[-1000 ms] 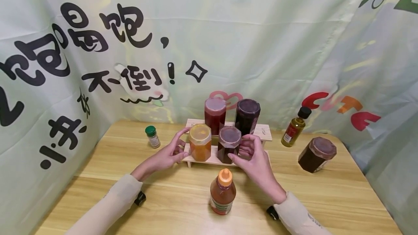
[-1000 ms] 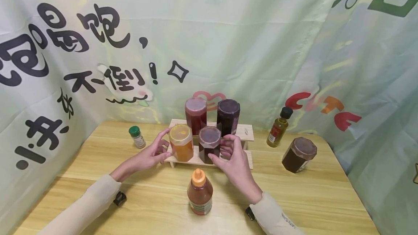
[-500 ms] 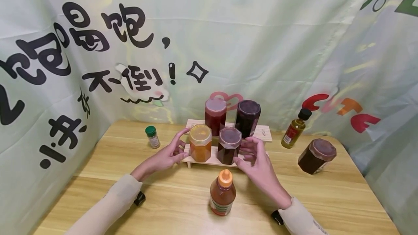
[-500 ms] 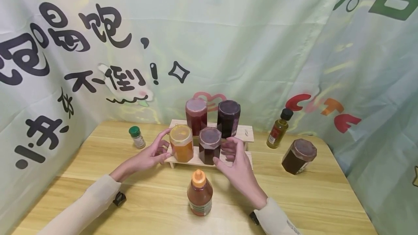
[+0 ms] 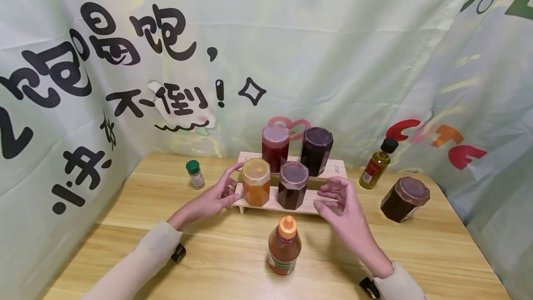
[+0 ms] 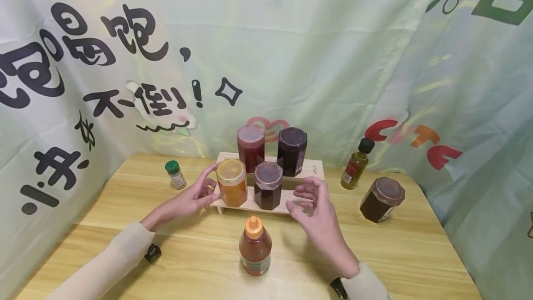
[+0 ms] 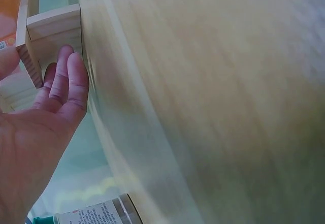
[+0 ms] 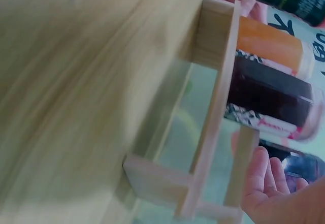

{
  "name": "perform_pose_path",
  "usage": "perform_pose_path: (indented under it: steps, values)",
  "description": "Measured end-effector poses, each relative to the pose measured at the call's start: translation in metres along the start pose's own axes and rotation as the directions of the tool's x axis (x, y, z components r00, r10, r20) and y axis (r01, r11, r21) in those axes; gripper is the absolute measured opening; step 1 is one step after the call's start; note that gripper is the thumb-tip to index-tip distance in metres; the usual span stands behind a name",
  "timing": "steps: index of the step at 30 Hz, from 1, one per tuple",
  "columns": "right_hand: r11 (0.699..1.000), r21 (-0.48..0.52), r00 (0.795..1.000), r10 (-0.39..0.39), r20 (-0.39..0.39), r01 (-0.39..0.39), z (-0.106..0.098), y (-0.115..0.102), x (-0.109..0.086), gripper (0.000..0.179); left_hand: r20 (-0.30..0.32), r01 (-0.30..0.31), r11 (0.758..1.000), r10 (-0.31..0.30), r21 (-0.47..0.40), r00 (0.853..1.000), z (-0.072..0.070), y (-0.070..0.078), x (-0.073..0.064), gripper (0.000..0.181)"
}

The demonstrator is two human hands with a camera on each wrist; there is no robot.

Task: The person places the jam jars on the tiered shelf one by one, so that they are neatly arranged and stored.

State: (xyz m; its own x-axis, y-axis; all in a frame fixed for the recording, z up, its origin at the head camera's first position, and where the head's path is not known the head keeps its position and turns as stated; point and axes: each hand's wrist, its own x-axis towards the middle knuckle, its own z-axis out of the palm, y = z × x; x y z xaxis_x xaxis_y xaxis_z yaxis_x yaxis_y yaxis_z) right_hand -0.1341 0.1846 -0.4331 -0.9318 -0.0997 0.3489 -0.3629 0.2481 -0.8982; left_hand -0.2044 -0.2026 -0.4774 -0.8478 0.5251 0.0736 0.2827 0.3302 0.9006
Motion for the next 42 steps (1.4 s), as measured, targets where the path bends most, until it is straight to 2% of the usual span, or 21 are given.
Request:
perform_pose_path:
  steps: [4, 10, 16, 20, 23, 28, 32, 36, 42]
  values:
    - [1.000, -0.020, 0.999, -0.022, -0.027, 0.021, -0.015, -0.004, -0.002, 0.062, 0.006, 0.001, 1.000, -0.001, 0.002, 1.000, -0.001, 0.000, 0.000, 0.088]
    - [0.992, -0.101, 0.993, -0.080, -0.092, 0.070, -0.042, -0.006, -0.006, 0.059, 0.004, -0.002, 1.000, 0.002, 0.007, 1.000, -0.001, 0.002, 0.000, 0.089]
    - [0.987, -0.152, 0.980, -0.084, -0.180, 0.056, -0.069, -0.006, -0.012, 0.055, 0.002, 0.005, 1.000, -0.005, 0.010, 1.000, -0.001, 0.002, 0.003, 0.088]
    - [0.982, -0.187, 0.967, -0.055, -0.249, 0.008, -0.086, -0.003, -0.014, 0.054, -0.008, 0.010, 1.000, -0.009, 0.018, 1.000, -0.001, 0.003, 0.002, 0.088]
    - [0.980, -0.197, 0.947, -0.030, -0.321, -0.036, -0.098, 0.001, -0.016, 0.054, -0.010, 0.010, 1.000, -0.010, 0.017, 1.000, -0.001, 0.003, 0.001, 0.089]
    - [0.971, -0.207, 0.886, 0.008, -0.463, -0.117, -0.115, 0.012, -0.017, 0.059, -0.004, 0.007, 1.000, -0.007, 0.012, 1.000, 0.000, 0.001, 0.001, 0.089]
    - [0.962, -0.201, 0.849, 0.053, -0.525, -0.184, -0.129, 0.022, -0.016, 0.069, -0.004, 0.006, 1.000, -0.006, 0.015, 1.000, 0.000, 0.001, 0.001, 0.089]
    - [0.943, -0.201, 0.843, 0.125, -0.522, -0.264, -0.143, 0.031, -0.017, 0.079, -0.011, 0.014, 1.000, -0.013, 0.008, 1.000, 0.000, 0.000, 0.001, 0.089]
    - [0.897, -0.229, 0.859, 0.247, -0.449, -0.378, -0.158, 0.046, -0.018, 0.089, -0.010, 0.015, 1.000, -0.015, 0.005, 1.000, 0.001, 0.000, 0.001, 0.089]
